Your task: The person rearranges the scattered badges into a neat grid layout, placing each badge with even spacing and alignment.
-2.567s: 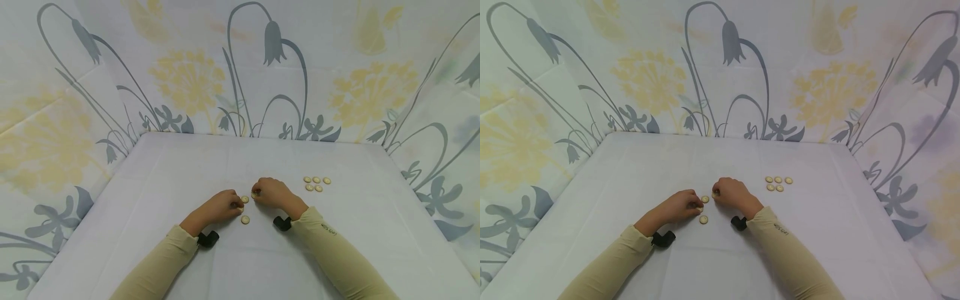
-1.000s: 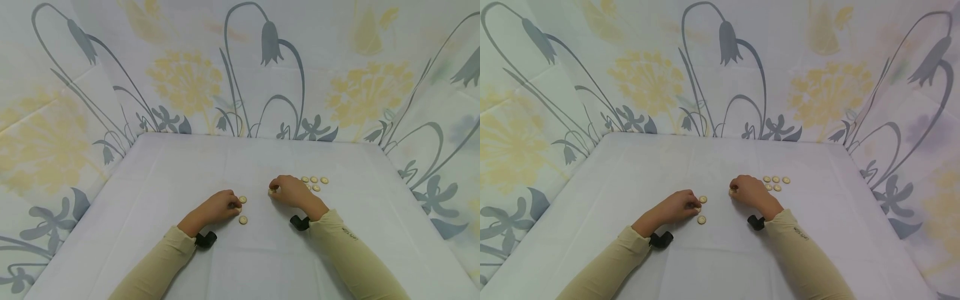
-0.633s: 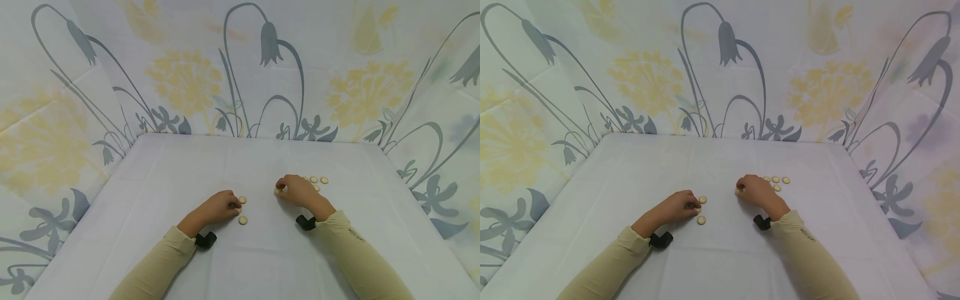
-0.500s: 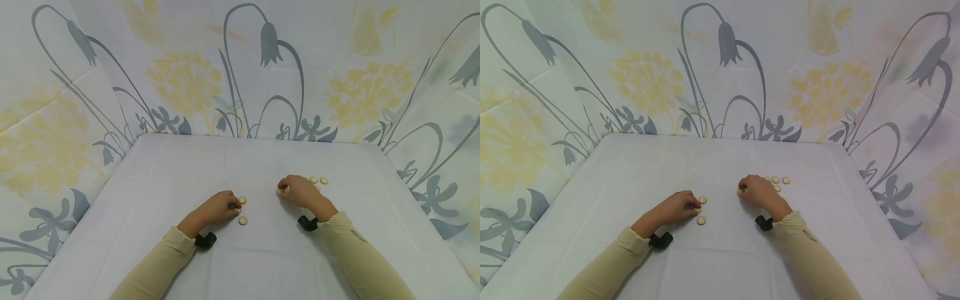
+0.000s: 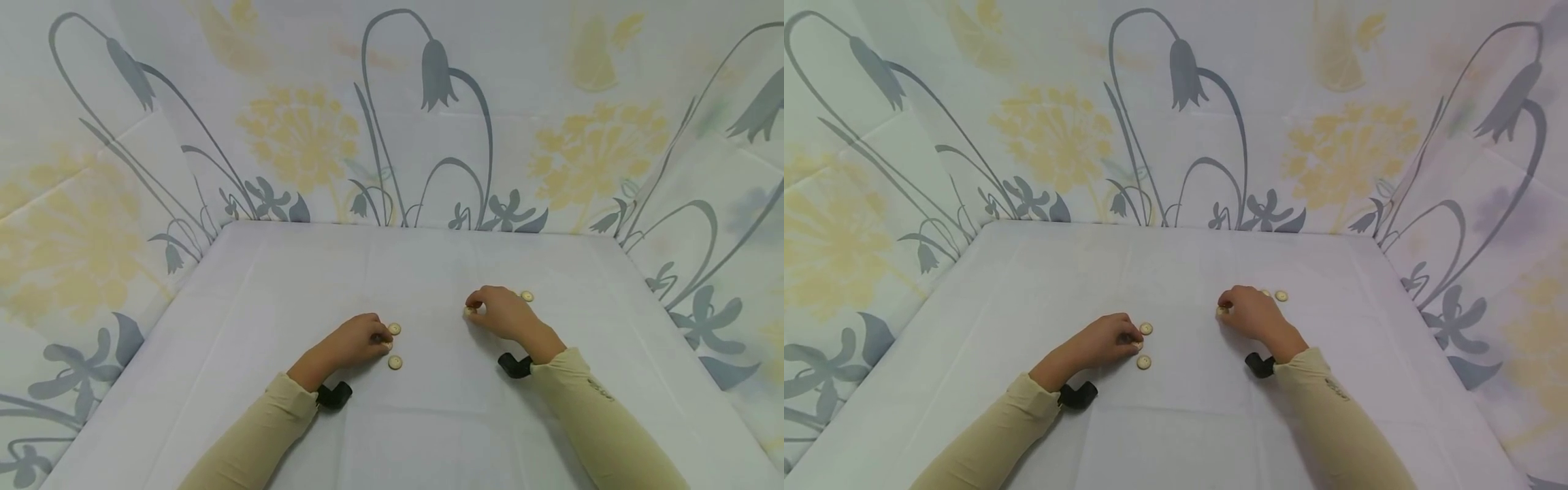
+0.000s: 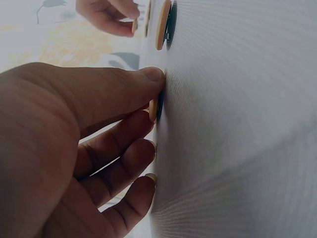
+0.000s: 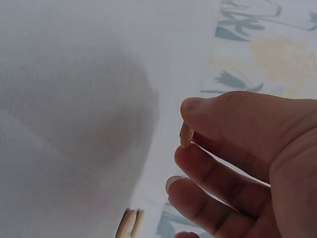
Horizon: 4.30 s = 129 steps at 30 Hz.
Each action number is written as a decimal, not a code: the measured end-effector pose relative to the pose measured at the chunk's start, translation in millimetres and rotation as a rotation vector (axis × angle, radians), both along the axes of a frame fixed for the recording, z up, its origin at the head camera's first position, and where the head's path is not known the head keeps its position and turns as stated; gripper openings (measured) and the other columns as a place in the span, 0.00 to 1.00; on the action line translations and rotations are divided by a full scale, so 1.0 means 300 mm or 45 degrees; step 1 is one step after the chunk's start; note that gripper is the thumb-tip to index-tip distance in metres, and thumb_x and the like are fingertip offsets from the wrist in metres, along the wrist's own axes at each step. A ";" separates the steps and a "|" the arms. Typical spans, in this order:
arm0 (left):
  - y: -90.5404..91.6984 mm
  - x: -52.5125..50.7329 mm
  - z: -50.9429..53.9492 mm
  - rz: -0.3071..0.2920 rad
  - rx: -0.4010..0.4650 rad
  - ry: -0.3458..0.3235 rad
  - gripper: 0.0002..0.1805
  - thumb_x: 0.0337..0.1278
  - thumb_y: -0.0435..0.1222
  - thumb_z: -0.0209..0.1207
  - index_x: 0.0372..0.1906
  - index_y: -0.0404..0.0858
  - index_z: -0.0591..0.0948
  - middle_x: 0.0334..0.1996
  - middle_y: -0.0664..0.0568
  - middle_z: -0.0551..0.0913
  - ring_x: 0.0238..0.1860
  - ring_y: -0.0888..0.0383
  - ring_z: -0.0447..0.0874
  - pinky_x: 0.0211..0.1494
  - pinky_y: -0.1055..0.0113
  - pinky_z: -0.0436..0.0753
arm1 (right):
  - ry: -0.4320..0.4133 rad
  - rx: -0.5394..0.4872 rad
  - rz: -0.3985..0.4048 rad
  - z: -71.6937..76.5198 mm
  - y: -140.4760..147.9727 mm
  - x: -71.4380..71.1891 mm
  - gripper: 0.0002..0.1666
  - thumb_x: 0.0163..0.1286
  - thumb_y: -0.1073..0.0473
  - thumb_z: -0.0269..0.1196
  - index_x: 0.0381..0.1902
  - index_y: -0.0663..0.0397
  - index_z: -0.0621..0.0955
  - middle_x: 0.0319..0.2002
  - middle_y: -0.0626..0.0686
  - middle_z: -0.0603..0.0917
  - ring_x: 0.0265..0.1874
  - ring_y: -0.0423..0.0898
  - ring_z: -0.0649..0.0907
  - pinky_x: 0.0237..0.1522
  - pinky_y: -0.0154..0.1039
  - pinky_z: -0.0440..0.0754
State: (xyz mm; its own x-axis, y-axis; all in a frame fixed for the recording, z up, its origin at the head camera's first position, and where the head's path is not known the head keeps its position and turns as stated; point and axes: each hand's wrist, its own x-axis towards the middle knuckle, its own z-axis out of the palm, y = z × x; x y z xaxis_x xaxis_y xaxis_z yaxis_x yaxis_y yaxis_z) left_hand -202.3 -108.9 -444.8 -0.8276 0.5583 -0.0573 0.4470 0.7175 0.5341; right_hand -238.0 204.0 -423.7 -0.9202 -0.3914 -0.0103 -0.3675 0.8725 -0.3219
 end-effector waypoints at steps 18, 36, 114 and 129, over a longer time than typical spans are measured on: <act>-0.002 0.003 0.002 -0.030 0.023 0.053 0.08 0.58 0.37 0.65 0.42 0.41 0.86 0.32 0.57 0.77 0.34 0.64 0.72 0.41 0.68 0.74 | 0.014 0.043 -0.050 0.018 0.058 0.003 0.13 0.65 0.54 0.64 0.45 0.53 0.85 0.41 0.50 0.86 0.37 0.47 0.82 0.40 0.48 0.78; 0.000 0.005 0.003 -0.027 0.022 0.021 0.08 0.57 0.37 0.65 0.42 0.40 0.86 0.32 0.57 0.77 0.35 0.64 0.73 0.42 0.67 0.75 | -0.012 0.022 -0.121 0.019 0.137 0.011 0.14 0.66 0.54 0.63 0.45 0.56 0.85 0.44 0.55 0.86 0.38 0.50 0.82 0.38 0.47 0.79; -0.006 0.008 0.013 -0.022 0.043 0.015 0.08 0.58 0.37 0.65 0.43 0.42 0.86 0.33 0.57 0.77 0.35 0.64 0.73 0.42 0.68 0.75 | -0.123 0.099 -0.333 0.022 0.272 0.003 0.22 0.67 0.57 0.59 0.56 0.60 0.80 0.52 0.64 0.82 0.53 0.65 0.79 0.44 0.58 0.78; -0.009 -0.003 0.000 -0.013 0.035 -0.004 0.09 0.58 0.37 0.65 0.43 0.42 0.86 0.34 0.57 0.78 0.36 0.64 0.73 0.42 0.67 0.75 | -0.062 0.083 -0.281 0.037 0.192 -0.010 0.20 0.66 0.56 0.63 0.54 0.57 0.82 0.49 0.61 0.83 0.49 0.61 0.81 0.41 0.56 0.80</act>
